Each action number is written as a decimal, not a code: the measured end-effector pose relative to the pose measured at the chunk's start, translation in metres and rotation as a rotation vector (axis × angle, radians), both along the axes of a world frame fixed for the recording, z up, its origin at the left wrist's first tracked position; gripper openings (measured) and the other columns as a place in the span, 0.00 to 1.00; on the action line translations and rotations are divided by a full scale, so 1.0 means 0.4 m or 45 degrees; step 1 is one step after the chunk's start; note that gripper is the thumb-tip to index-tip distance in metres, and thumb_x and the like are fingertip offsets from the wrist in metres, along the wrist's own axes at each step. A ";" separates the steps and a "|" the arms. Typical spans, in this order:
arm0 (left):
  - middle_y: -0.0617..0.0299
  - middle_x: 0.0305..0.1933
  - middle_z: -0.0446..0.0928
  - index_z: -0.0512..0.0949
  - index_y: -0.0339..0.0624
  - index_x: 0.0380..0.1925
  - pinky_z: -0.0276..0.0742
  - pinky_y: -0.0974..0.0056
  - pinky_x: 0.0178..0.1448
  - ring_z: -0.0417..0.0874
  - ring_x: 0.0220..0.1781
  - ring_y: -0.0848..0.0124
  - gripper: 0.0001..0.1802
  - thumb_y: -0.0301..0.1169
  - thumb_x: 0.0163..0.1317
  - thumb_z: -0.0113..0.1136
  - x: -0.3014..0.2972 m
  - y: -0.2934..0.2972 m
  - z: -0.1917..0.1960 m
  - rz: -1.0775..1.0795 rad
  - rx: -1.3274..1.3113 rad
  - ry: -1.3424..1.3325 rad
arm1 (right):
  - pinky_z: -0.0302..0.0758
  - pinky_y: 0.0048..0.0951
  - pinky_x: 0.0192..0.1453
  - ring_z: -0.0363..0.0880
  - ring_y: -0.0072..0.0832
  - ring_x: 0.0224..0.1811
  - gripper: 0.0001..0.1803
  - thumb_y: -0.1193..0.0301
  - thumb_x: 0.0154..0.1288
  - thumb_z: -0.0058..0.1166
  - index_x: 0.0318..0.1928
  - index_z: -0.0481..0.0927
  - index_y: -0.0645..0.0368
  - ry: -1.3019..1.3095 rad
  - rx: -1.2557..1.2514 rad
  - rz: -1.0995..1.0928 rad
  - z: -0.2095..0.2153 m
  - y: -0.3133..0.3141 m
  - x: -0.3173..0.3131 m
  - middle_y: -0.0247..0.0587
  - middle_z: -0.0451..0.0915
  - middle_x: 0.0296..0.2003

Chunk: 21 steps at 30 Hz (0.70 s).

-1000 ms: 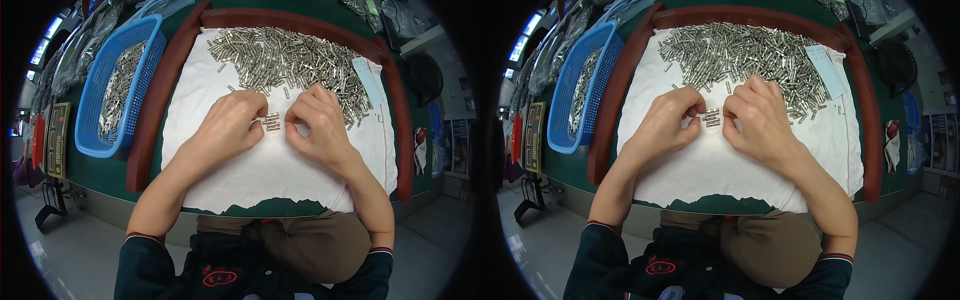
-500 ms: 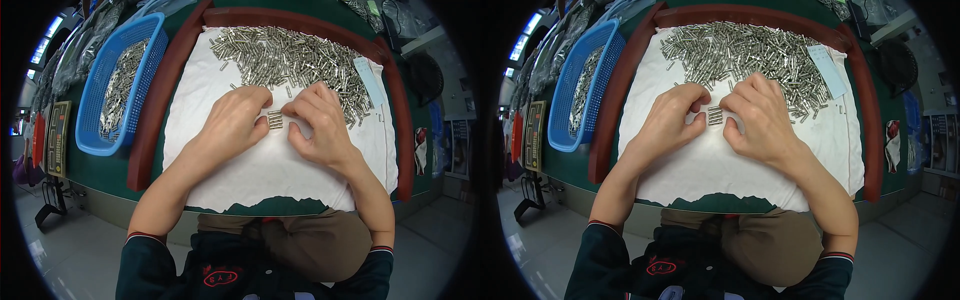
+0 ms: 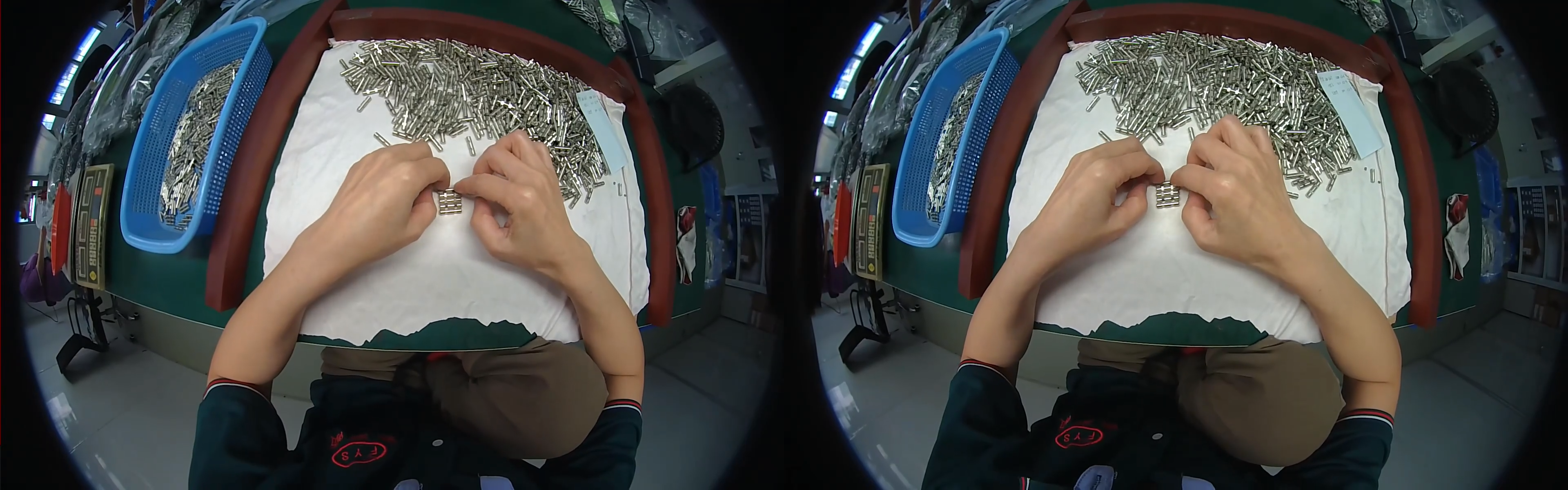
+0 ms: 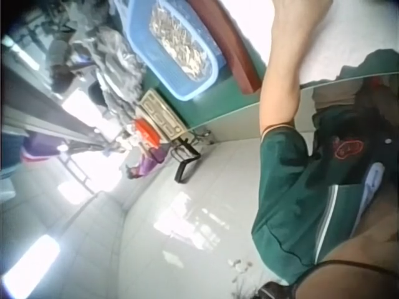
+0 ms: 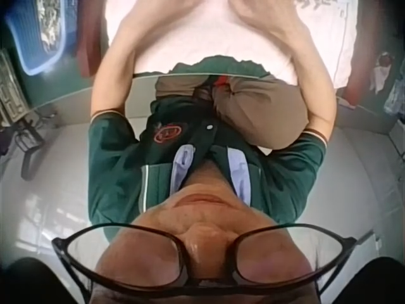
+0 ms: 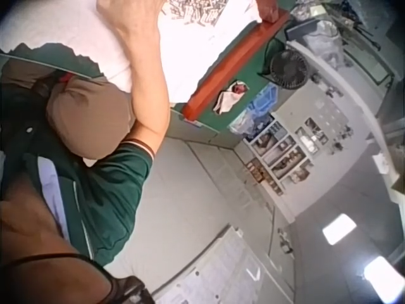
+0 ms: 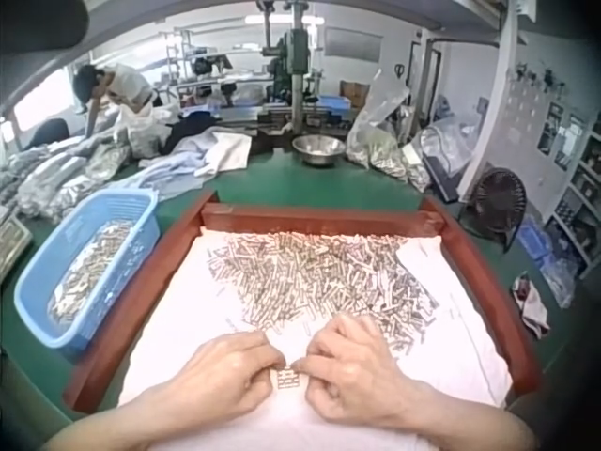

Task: Sorting and counting small metal pins on a workbench in a factory setting.

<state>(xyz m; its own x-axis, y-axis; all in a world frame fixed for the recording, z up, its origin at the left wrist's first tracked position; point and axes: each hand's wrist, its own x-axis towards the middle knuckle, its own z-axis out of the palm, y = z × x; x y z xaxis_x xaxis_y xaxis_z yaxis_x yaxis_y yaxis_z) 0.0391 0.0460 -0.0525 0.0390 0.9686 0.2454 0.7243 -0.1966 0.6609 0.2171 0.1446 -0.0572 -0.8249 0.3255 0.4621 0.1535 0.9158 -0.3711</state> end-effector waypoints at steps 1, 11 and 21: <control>0.52 0.29 0.77 0.79 0.31 0.31 0.74 0.58 0.33 0.78 0.28 0.58 0.08 0.19 0.50 0.55 0.000 -0.001 0.001 0.001 0.000 0.000 | 0.66 0.36 0.47 0.71 0.35 0.41 0.10 0.79 0.41 0.56 0.28 0.84 0.58 0.002 0.000 0.006 0.000 0.000 0.000 0.34 0.75 0.29; 0.52 0.29 0.78 0.79 0.31 0.31 0.75 0.59 0.34 0.79 0.28 0.59 0.08 0.19 0.50 0.55 0.000 -0.004 0.012 -0.021 -0.052 0.002 | 0.66 0.35 0.44 0.72 0.34 0.37 0.12 0.81 0.38 0.55 0.28 0.84 0.58 0.035 0.014 0.031 0.005 -0.003 0.001 0.35 0.75 0.27; 0.52 0.29 0.78 0.79 0.31 0.31 0.75 0.59 0.34 0.79 0.28 0.57 0.08 0.20 0.50 0.55 -0.005 -0.004 0.012 -0.016 -0.066 0.034 | 0.66 0.35 0.43 0.72 0.34 0.36 0.11 0.81 0.37 0.55 0.27 0.83 0.58 0.054 0.008 0.040 0.006 -0.003 0.002 0.34 0.74 0.26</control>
<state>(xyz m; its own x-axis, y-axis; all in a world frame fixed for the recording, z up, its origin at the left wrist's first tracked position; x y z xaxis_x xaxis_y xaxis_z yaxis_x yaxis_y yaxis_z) 0.0369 0.0444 -0.0477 0.0568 0.9795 0.1934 0.7394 -0.1714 0.6511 0.2180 0.1433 -0.0550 -0.8144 0.2970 0.4985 0.1093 0.9223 -0.3708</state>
